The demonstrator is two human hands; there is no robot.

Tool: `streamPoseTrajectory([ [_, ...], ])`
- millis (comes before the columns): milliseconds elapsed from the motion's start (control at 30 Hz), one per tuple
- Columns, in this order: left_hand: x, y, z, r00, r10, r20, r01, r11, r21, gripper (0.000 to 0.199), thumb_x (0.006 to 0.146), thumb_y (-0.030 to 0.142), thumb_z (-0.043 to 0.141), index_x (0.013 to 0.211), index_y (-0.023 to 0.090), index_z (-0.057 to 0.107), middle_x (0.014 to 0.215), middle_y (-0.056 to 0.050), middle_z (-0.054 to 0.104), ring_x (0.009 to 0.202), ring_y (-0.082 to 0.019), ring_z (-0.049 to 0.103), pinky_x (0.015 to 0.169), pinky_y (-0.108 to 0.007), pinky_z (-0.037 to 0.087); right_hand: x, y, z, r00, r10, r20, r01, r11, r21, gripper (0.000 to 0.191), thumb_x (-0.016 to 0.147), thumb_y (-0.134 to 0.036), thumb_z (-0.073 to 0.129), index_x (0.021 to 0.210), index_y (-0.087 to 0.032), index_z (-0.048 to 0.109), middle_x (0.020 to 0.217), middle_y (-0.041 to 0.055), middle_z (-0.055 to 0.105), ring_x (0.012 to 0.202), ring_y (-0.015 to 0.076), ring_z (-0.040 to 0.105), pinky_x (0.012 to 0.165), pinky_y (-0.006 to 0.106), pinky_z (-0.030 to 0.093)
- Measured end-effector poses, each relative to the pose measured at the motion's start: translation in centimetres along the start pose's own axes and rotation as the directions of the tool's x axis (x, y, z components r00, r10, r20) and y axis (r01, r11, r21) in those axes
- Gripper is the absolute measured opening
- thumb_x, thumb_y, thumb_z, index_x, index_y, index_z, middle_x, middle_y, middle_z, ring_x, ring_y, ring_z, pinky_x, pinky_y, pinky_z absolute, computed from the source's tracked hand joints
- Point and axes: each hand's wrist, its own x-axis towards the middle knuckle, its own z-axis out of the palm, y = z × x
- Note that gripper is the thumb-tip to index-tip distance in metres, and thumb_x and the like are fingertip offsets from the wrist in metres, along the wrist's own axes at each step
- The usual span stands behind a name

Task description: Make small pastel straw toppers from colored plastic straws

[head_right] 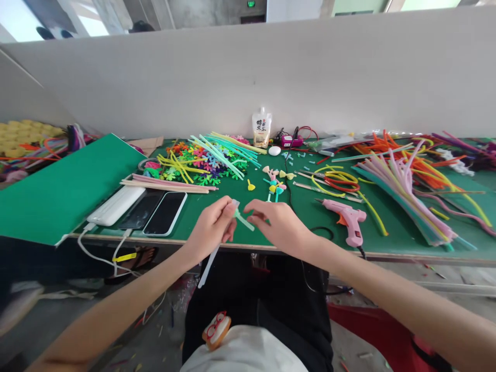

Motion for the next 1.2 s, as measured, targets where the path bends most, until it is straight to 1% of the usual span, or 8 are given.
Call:
streamPoseTrajectory([
  [67, -0.6, 0.7, -0.1, 0.995, 0.099, -0.028, -0.094, 0.986, 0.139, 0.030, 0.091, 0.039, 0.034, 0.068, 0.019, 0.036, 0.047, 0.008, 0.043, 0.038, -0.005, 0.041, 0.042, -0.015, 0.033, -0.4, -0.6, 0.0, 0.969, 0.188, 0.159, -0.242, 0.851, 0.466, 0.015, 0.083, -0.027, 0.050, 0.082, -0.014, 0.059, 0.069, 0.0014, 0.060, 0.065, 0.0114, 0.055, 0.063, 0.025, 0.043],
  [133, -1.0, 1.1, 0.1, 0.981, 0.191, -0.034, -0.178, 0.955, 0.238, 0.028, 0.091, 0.036, 0.033, 0.069, 0.019, 0.036, 0.050, 0.007, 0.045, 0.042, -0.005, 0.044, 0.045, -0.016, 0.033, -0.8, -1.0, 0.2, 0.920, 0.201, 0.336, -0.390, 0.541, 0.745, 0.021, 0.081, -0.033, 0.055, 0.075, -0.013, 0.059, 0.066, 0.0009, 0.060, 0.062, 0.0101, 0.056, 0.063, 0.025, 0.046],
  [233, -1.3, 1.1, 0.4, 0.947, 0.321, -0.022, -0.299, 0.904, 0.305, 0.024, 0.091, 0.030, 0.033, 0.071, 0.019, 0.038, 0.057, 0.006, 0.051, 0.048, -0.005, 0.050, 0.048, -0.015, 0.035, -1.2, -1.4, 0.9, 0.880, 0.135, 0.456, -0.474, 0.164, 0.865, 0.021, 0.076, -0.033, 0.064, 0.074, -0.012, 0.060, 0.060, -0.0001, 0.060, 0.054, 0.0082, 0.057, 0.058, 0.022, 0.047],
  [400, -1.5, 0.8, 0.2, 0.895, 0.447, -0.003, -0.420, 0.843, 0.335, 0.020, 0.092, 0.025, 0.033, 0.075, 0.019, 0.042, 0.061, 0.005, 0.057, 0.055, -0.006, 0.057, 0.053, -0.014, 0.040, -1.3, -1.3, 2.0, 0.871, 0.031, 0.490, -0.485, -0.106, 0.868, 0.018, 0.073, -0.028, 0.068, 0.075, -0.011, 0.064, 0.054, -0.0013, 0.060, 0.049, 0.0059, 0.057, 0.054, 0.017, 0.049],
  [500, -1.6, 0.6, 0.1, 0.858, 0.513, 0.021, -0.485, 0.795, 0.364, 0.019, 0.092, 0.025, 0.033, 0.078, 0.019, 0.044, 0.062, 0.004, 0.059, 0.056, -0.006, 0.059, 0.054, -0.014, 0.042, -1.3, -1.0, 2.4, 0.870, -0.030, 0.492, -0.491, -0.146, 0.859, 0.017, 0.074, -0.026, 0.068, 0.074, -0.009, 0.065, 0.051, -0.0015, 0.059, 0.047, 0.0053, 0.055, 0.052, 0.017, 0.048],
  [733, -1.8, 0.4, 0.2, 0.782, 0.622, 0.048, -0.583, 0.702, 0.408, 0.018, 0.093, 0.023, 0.033, 0.082, 0.018, 0.046, 0.064, 0.003, 0.062, 0.056, -0.006, 0.058, 0.055, -0.013, 0.042, -1.2, -0.4, 2.8, 0.891, -0.079, 0.446, -0.453, -0.108, 0.885, 0.019, 0.074, -0.026, 0.068, 0.070, -0.008, 0.064, 0.047, -0.0005, 0.060, 0.041, 0.0063, 0.055, 0.049, 0.018, 0.047],
  [1000, -1.7, -0.5, 0.2, 0.690, 0.719, 0.086, -0.672, 0.592, 0.444, 0.024, 0.093, 0.026, 0.030, 0.078, 0.018, 0.047, 0.058, 0.003, 0.056, 0.050, -0.006, 0.052, 0.053, -0.015, 0.039, -1.2, 0.0, 2.5, 0.855, -0.119, 0.504, -0.514, -0.074, 0.854, 0.019, 0.070, -0.024, 0.070, 0.069, -0.006, 0.064, 0.044, 0.0001, 0.059, 0.039, 0.0078, 0.055, 0.045, 0.019, 0.045],
  [1200, -1.6, -0.9, 0.0, 0.653, 0.743, 0.143, -0.717, 0.547, 0.431, 0.019, 0.091, 0.019, 0.033, 0.078, 0.018, 0.048, 0.062, 0.001, 0.059, 0.055, -0.007, 0.054, 0.055, -0.016, 0.040, -1.1, 0.1, 2.2, 0.832, -0.121, 0.542, -0.549, -0.032, 0.835, 0.016, 0.069, -0.024, 0.069, 0.070, -0.008, 0.065, 0.042, -0.0006, 0.058, 0.037, 0.0076, 0.052, 0.042, 0.019, 0.043],
])
